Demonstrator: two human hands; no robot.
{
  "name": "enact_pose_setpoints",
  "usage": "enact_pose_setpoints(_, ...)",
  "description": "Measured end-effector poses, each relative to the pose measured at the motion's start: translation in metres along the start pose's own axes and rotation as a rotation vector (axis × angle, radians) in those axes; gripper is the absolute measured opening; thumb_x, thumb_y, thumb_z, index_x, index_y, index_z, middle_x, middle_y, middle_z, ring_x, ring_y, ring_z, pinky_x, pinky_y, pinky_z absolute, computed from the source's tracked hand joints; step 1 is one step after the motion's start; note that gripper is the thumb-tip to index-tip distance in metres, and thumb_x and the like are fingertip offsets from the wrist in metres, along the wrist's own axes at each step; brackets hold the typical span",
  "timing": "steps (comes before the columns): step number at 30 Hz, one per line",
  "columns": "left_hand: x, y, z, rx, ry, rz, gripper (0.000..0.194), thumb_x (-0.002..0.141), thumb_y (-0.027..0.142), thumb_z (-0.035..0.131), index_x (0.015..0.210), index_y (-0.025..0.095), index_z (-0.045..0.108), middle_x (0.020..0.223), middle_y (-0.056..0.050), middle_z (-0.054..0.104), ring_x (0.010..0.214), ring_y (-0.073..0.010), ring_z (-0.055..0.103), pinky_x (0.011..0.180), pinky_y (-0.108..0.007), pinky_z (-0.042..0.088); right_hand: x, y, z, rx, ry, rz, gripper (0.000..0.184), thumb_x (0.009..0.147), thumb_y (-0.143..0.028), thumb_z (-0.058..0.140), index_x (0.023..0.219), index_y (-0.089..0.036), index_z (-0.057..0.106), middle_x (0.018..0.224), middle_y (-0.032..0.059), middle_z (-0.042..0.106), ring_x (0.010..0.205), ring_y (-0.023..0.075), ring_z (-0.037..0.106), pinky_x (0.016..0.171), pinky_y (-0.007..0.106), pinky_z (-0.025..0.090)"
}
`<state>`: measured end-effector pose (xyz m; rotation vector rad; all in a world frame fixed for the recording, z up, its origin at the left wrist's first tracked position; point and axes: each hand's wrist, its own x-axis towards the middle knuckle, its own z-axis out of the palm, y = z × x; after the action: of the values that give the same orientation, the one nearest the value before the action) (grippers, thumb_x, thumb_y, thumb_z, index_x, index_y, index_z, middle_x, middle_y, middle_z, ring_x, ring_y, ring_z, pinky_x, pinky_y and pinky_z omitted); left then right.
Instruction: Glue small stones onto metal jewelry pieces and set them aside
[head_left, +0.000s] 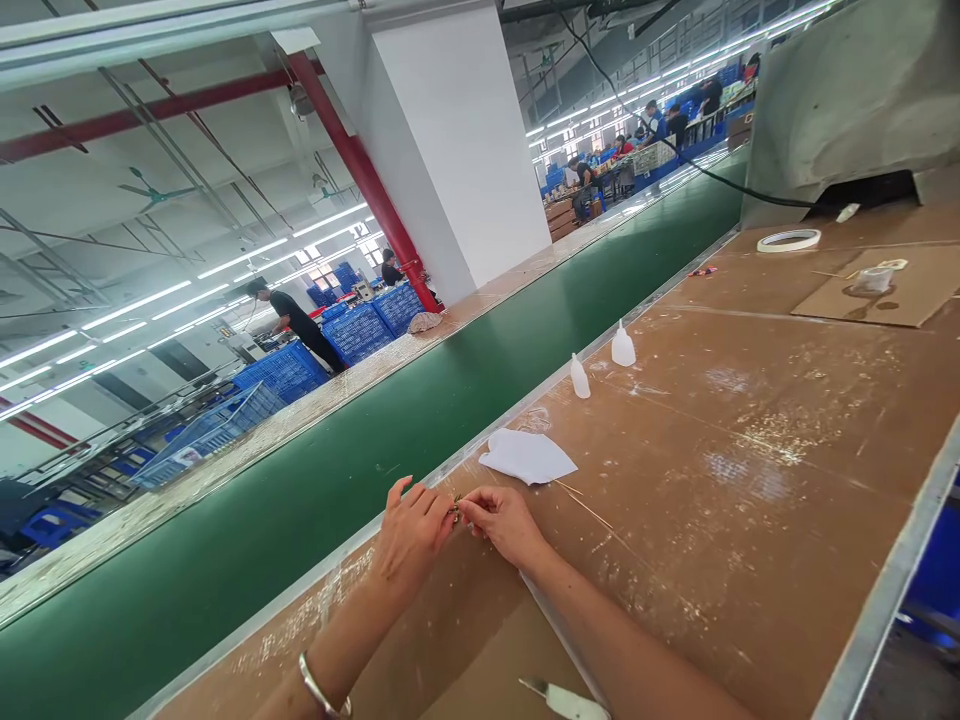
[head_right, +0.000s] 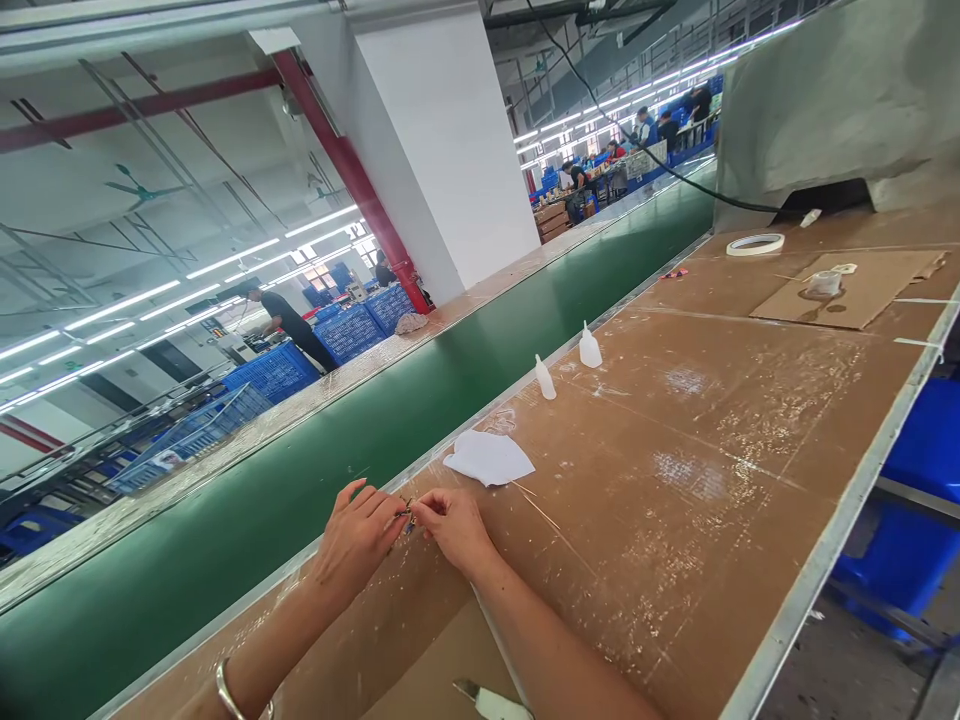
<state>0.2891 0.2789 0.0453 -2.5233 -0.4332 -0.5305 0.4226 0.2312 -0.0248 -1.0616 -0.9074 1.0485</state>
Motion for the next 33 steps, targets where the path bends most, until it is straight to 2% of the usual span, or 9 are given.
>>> enact_pose_setpoints(4, -0.003, -0.003, 0.004, 0.003, 0.006, -0.007, 0.021, 0.088, 0.014, 0.046, 0.074, 0.021, 0.059, 0.067, 0.003, 0.064, 0.066, -0.0141, 0.057, 0.094, -0.037, 0.034, 0.001, 0.002, 0.001, -0.005, 0.018, 0.015, 0.025, 0.070, -0.037, 0.056, 0.066, -0.013, 0.062, 0.060, -0.0003, 0.059, 0.048, 0.0057, 0.046, 0.049, 0.019, 0.033)
enact_pose_setpoints(7, -0.006, -0.008, 0.007, -0.014, -0.056, -0.047, 0.020, 0.088, 0.015, 0.045, 0.078, 0.021, 0.061, 0.071, 0.001, 0.066, 0.069, -0.0151, 0.059, 0.095, -0.039, 0.033, 0.003, 0.004, 0.000, 0.011, 0.054, 0.032, 0.026, 0.070, -0.038, 0.054, 0.065, -0.013, 0.059, 0.061, 0.0002, 0.059, 0.048, 0.0059, 0.046, 0.048, 0.019, 0.033)
enact_pose_setpoints(9, -0.007, -0.011, 0.007, -0.052, -0.175, -0.148, 0.017, 0.088, 0.016, 0.047, 0.081, 0.022, 0.062, 0.076, 0.000, 0.068, 0.074, -0.0160, 0.060, 0.097, -0.039, 0.031, 0.005, 0.006, -0.001, 0.026, 0.074, 0.046, 0.028, 0.071, -0.040, 0.053, 0.065, -0.014, 0.058, 0.063, 0.0006, 0.060, 0.049, 0.0061, 0.046, 0.048, 0.018, 0.033)
enact_pose_setpoints(11, -0.008, -0.015, 0.008, -0.100, -0.350, -0.295, 0.015, 0.086, 0.017, 0.049, 0.083, 0.022, 0.063, 0.081, 0.000, 0.069, 0.080, -0.0165, 0.060, 0.097, -0.039, 0.030, 0.006, 0.008, -0.001, 0.033, 0.080, 0.052, 0.028, 0.070, -0.042, 0.053, 0.065, -0.014, 0.057, 0.063, 0.0006, 0.060, 0.049, 0.0062, 0.046, 0.047, 0.018, 0.033)
enact_pose_setpoints(13, -0.007, -0.018, 0.009, -0.128, -0.495, -0.407, 0.012, 0.084, 0.018, 0.051, 0.081, 0.022, 0.062, 0.082, 0.000, 0.070, 0.082, -0.0171, 0.060, 0.092, -0.037, 0.032, 0.006, 0.009, -0.001, 0.031, 0.079, 0.052, 0.028, 0.070, -0.042, 0.054, 0.065, -0.014, 0.058, 0.062, 0.0003, 0.059, 0.049, 0.0061, 0.045, 0.047, 0.018, 0.033)
enact_pose_setpoints(19, -0.005, -0.024, 0.017, -0.143, -0.658, -0.478, 0.011, 0.081, 0.018, 0.052, 0.073, 0.021, 0.059, 0.074, 0.001, 0.068, 0.077, -0.0166, 0.060, 0.076, -0.030, 0.034, 0.004, 0.006, -0.001, 0.026, 0.087, 0.050, 0.027, 0.070, -0.040, 0.053, 0.063, -0.015, 0.058, 0.059, -0.0006, 0.058, 0.048, 0.0062, 0.044, 0.047, 0.018, 0.032)
enact_pose_setpoints(24, 0.000, -0.027, 0.018, -0.143, -0.715, -0.472, 0.009, 0.079, 0.020, 0.054, 0.075, 0.022, 0.061, 0.080, 0.000, 0.069, 0.082, -0.0177, 0.059, 0.073, -0.030, 0.031, 0.004, 0.006, -0.001, 0.021, 0.102, 0.045, 0.025, 0.071, -0.038, 0.052, 0.063, -0.015, 0.058, 0.059, -0.0006, 0.058, 0.048, 0.0065, 0.045, 0.048, 0.018, 0.033)
enact_pose_setpoints(29, 0.010, -0.022, 0.017, -0.142, -0.688, -0.423, 0.023, 0.086, 0.028, 0.048, 0.070, 0.023, 0.064, 0.079, -0.001, 0.067, 0.084, -0.0186, 0.054, 0.073, -0.032, 0.030, 0.006, 0.010, -0.003, -0.002, 0.141, 0.031, 0.026, 0.072, -0.038, 0.052, 0.064, -0.014, 0.058, 0.059, -0.0006, 0.058, 0.048, 0.0065, 0.045, 0.048, 0.019, 0.033)
enact_pose_setpoints(33, 0.018, -0.015, 0.024, -0.141, -0.650, -0.369, 0.027, 0.086, 0.022, 0.045, 0.066, 0.023, 0.064, 0.076, -0.001, 0.065, 0.080, -0.0183, 0.053, 0.070, -0.032, 0.029, 0.007, 0.010, -0.004, -0.015, 0.162, 0.023, 0.026, 0.073, -0.038, 0.051, 0.065, -0.014, 0.059, 0.060, 0.0000, 0.060, 0.050, 0.0068, 0.047, 0.050, 0.019, 0.034)
